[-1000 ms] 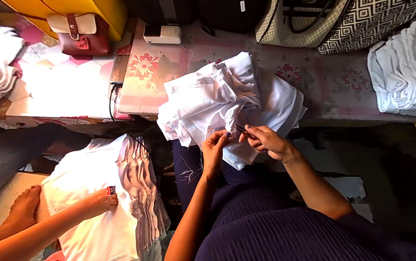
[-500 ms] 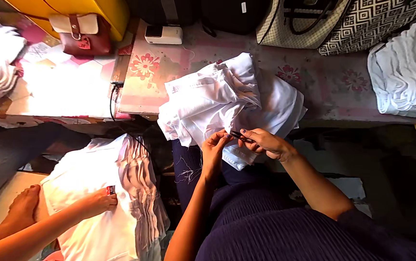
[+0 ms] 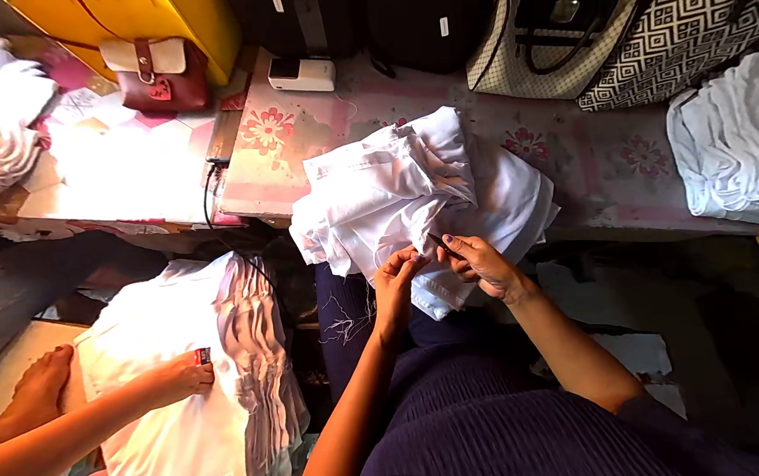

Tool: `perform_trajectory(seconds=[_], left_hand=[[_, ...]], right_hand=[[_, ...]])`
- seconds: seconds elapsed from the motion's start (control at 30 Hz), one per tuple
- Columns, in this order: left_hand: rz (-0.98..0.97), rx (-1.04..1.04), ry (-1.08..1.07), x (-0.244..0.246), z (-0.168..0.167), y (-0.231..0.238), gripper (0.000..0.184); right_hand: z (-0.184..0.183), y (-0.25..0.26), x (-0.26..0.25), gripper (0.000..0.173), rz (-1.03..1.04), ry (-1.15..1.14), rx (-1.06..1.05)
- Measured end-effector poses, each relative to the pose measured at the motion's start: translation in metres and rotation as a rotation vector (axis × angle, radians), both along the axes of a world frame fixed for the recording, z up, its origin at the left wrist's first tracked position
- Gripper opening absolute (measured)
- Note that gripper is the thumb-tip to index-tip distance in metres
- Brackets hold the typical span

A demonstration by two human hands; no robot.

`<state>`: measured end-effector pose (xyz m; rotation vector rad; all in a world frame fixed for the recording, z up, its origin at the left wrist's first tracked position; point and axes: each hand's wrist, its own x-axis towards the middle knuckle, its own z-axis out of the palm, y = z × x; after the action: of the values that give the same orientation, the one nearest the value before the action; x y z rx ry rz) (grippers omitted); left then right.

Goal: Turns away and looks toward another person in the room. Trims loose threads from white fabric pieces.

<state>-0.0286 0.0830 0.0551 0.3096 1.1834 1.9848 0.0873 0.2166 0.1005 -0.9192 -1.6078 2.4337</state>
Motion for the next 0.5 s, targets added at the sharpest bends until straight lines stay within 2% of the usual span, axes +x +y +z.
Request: perform_trajectory(seconds=[0.13,0.27,0.33,0.4,0.5], left_hand=[[0.074,0.027,-0.191,0.004,0.007,0.010,0.013],[0.150,-0.020,-0.328,0.004,0.020,0.025,0.017],[0.147,-0.031,-0.382,0.002,0.026,0.028,0.015],[0.133,-0.037,-0.411,0.004,0.029,0.029,0.014],[0.120,-0.032,-0.447,0.008,0.029,0.030,0.014]], right_hand=[[0.006,-0.002,0.002,0.037,-0.069,0.054,0.267],[-0.007,-0.004,0.001,0.037,-0.100,-0.039,0.871],[-0.013,-0.008,0.001,0.037,-0.112,-0.064,1.105],[-0.019,-0.012,0.000,0.038,-0.137,-0.051,1.277],[-0.026,-0.016,-0.002,0.040,-0.163,-0.068,1.426]])
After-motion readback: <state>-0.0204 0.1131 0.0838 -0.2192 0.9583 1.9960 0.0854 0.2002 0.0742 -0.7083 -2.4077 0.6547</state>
